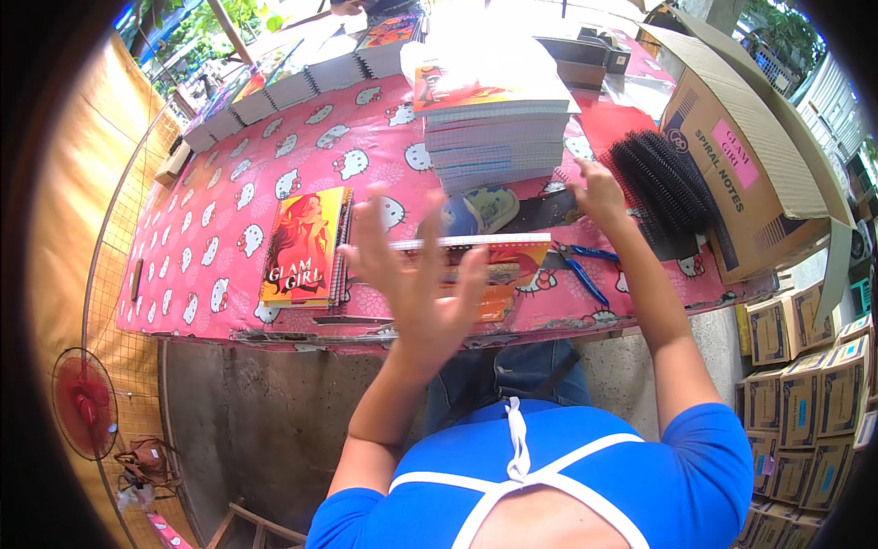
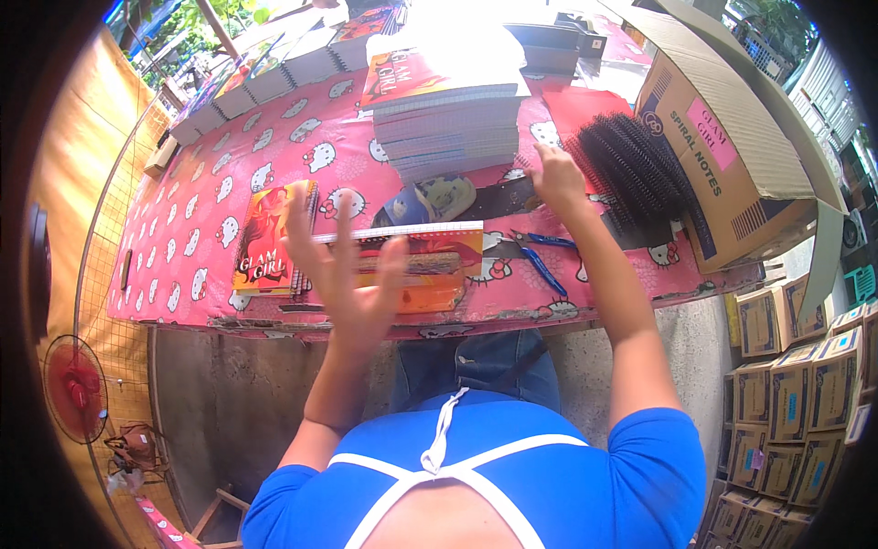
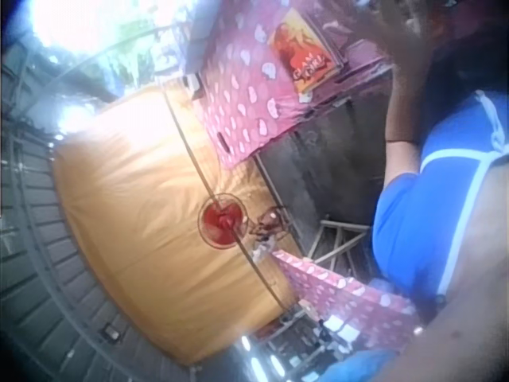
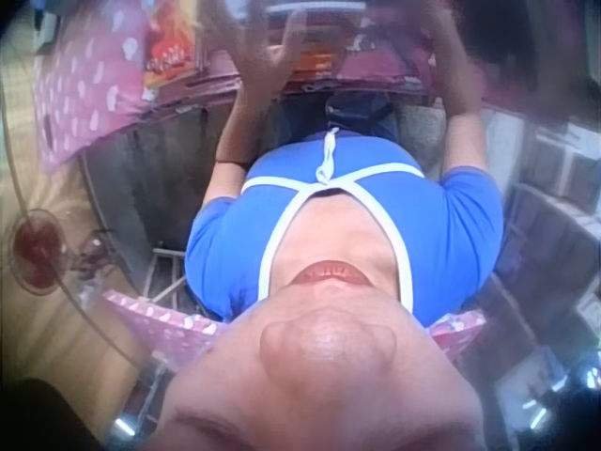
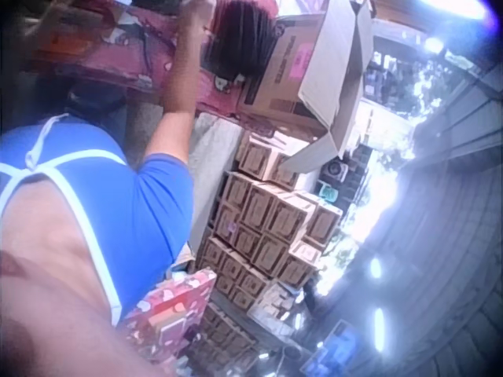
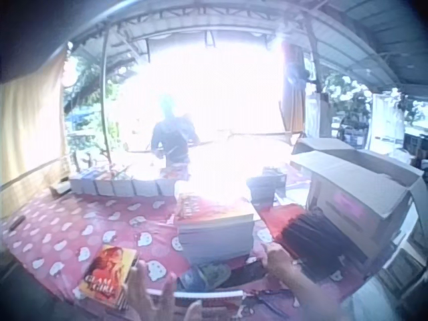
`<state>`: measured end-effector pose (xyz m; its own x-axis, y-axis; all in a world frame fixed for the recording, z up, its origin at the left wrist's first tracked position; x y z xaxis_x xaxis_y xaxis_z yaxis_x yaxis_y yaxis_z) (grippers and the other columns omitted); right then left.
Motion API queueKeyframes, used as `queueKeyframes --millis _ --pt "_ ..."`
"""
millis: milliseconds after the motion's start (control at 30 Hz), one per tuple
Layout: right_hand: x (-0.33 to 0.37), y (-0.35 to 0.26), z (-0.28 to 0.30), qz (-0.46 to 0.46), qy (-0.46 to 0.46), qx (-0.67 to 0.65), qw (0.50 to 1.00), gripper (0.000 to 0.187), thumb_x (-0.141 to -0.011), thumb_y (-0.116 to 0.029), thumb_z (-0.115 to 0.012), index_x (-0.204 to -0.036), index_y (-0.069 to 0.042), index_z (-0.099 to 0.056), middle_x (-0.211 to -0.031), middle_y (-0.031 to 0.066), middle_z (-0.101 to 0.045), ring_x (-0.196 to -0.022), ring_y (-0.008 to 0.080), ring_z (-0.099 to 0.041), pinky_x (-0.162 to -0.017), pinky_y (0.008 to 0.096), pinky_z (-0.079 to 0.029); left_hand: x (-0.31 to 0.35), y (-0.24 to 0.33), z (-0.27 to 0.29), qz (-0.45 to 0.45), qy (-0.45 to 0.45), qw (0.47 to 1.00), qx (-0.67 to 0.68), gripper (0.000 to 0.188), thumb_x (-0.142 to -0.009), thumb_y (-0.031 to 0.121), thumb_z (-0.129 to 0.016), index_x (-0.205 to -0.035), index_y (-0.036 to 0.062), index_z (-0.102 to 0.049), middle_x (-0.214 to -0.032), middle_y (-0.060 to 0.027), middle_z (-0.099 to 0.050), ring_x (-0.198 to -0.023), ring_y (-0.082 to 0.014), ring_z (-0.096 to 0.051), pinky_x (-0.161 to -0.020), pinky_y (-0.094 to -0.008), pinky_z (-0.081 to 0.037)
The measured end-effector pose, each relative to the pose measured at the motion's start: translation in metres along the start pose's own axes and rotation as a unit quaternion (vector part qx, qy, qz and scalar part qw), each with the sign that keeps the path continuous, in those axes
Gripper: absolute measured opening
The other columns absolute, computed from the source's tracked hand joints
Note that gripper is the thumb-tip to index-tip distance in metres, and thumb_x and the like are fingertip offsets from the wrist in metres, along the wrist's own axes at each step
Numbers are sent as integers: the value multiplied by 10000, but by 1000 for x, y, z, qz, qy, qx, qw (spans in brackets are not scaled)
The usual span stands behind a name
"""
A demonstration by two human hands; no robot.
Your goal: The person staples the spines of spiral notebooks using a manual stapler on a table and places them in a stack.
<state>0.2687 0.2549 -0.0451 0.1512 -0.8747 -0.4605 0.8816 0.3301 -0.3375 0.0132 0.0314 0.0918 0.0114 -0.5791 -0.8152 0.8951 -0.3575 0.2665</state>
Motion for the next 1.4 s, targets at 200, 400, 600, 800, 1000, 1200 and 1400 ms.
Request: queueKeyframes --millis 200,400,600,800,1000,1200,1400 --pt "11 -4 42 0 38 -30 999 242 -773 -35 -670 -1014 -23 -677 -947 175 -623 -847 351 -638 -775 413 -519 2 33 -68 -78 -180 980 -29 443 -902 279 -604 -1314 121 -564 -1355 -125 -504 -1271 -293 -437 -1091 -560 -148" --pt "77 -119 121 150 -23 -333 931 268 -746 -52 -768 -1011 -48 -733 -856 79 -662 -740 146 -627 -631 281 -495 -6 22 -56 -26 -110 984 139 203 -782 202 -753 -938 75 -725 -865 -44 -689 -880 -221 -627 -903 -379 -385" --pt "78 -127 132 131 21 -326 936 267 -731 -6 -760 -992 -58 -737 -838 66 -653 -712 150 -612 -643 281 -490 -6 23 -51 -28 -106 979 171 167 -774 169 -756 -909 71 -740 -830 -36 -668 -802 -188 -603 -887 -365 -381" --pt "70 -129 109 150 -106 -339 922 226 -784 -21 -706 -1007 -54 -729 -768 64 -644 -701 160 -617 -639 296 -486 -4 24 -48 -27 -104 980 166 174 -782 170 -753 -930 78 -743 -810 -38 -663 -777 -178 -599 -880 -357 -376" --pt "62 -147 120 216 -103 -350 906 253 -784 -34 -709 -1036 -53 -716 -800 82 -635 -671 170 -592 -647 312 -488 -4 21 -49 -12 -104 980 167 218 -770 184 -764 -960 82 -734 -840 -43 -674 -803 -195 -606 -881 -366 -385" --pt "68 -143 108 133 -138 -346 918 298 -807 -70 -705 -1099 -23 -663 -826 73 -593 -753 180 -591 -667 305 -472 -2 10 -49 8 -93 984 150 225 -761 189 -746 -960 89 -715 -930 -70 -662 -879 -226 -612 -920 -404 -375" --pt "70 -162 117 199 -81 -255 943 218 -834 -108 -679 -1023 -25 -609 -825 104 -593 -706 258 -617 -640 335 -488 -1 10 -47 10 -116 986 120 204 -753 199 -764 -935 115 -724 -901 -22 -674 -877 -189 -620 -990 -449 -306"
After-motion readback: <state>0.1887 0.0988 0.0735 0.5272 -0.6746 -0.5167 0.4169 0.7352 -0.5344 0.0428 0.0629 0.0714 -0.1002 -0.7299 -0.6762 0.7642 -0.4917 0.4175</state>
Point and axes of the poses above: each hand's wrist, its own x-axis away from the middle knuckle, its own z-axis out of the back of the hand, y = z × x, the point moved 10 cm from there along -x, towards the middle knuckle
